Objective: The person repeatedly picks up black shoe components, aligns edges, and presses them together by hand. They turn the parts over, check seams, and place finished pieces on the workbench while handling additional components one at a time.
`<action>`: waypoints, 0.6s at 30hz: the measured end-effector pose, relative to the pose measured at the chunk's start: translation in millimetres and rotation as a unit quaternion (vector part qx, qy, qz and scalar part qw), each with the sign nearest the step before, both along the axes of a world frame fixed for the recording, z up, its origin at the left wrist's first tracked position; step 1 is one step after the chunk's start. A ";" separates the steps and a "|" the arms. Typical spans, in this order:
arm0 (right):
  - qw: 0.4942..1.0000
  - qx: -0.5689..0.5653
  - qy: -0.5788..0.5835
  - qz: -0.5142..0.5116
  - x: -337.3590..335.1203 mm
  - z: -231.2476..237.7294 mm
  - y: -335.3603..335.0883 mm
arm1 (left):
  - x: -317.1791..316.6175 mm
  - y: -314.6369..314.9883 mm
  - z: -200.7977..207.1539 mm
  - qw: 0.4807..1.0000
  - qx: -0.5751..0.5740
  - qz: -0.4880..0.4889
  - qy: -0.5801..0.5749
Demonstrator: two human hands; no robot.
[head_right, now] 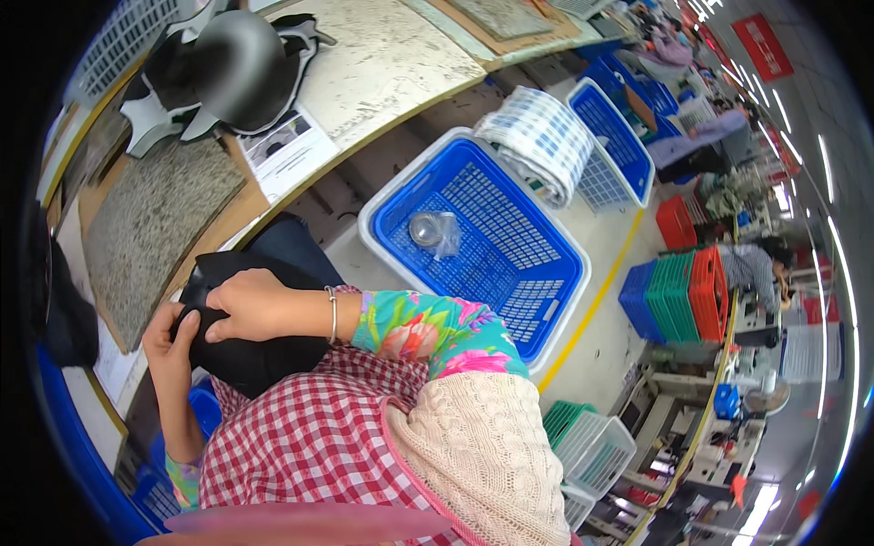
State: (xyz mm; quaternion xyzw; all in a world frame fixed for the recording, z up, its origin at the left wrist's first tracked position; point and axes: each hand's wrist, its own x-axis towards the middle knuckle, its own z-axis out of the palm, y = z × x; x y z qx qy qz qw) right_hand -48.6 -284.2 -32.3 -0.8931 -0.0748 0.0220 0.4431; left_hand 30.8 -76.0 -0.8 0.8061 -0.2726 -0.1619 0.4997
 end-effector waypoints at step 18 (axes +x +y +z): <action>0.994 0.099 0.038 -0.004 1.5 -9.4 -8.8 | 1.0 -9.0 2.4 0.996 0.042 -0.026 0.076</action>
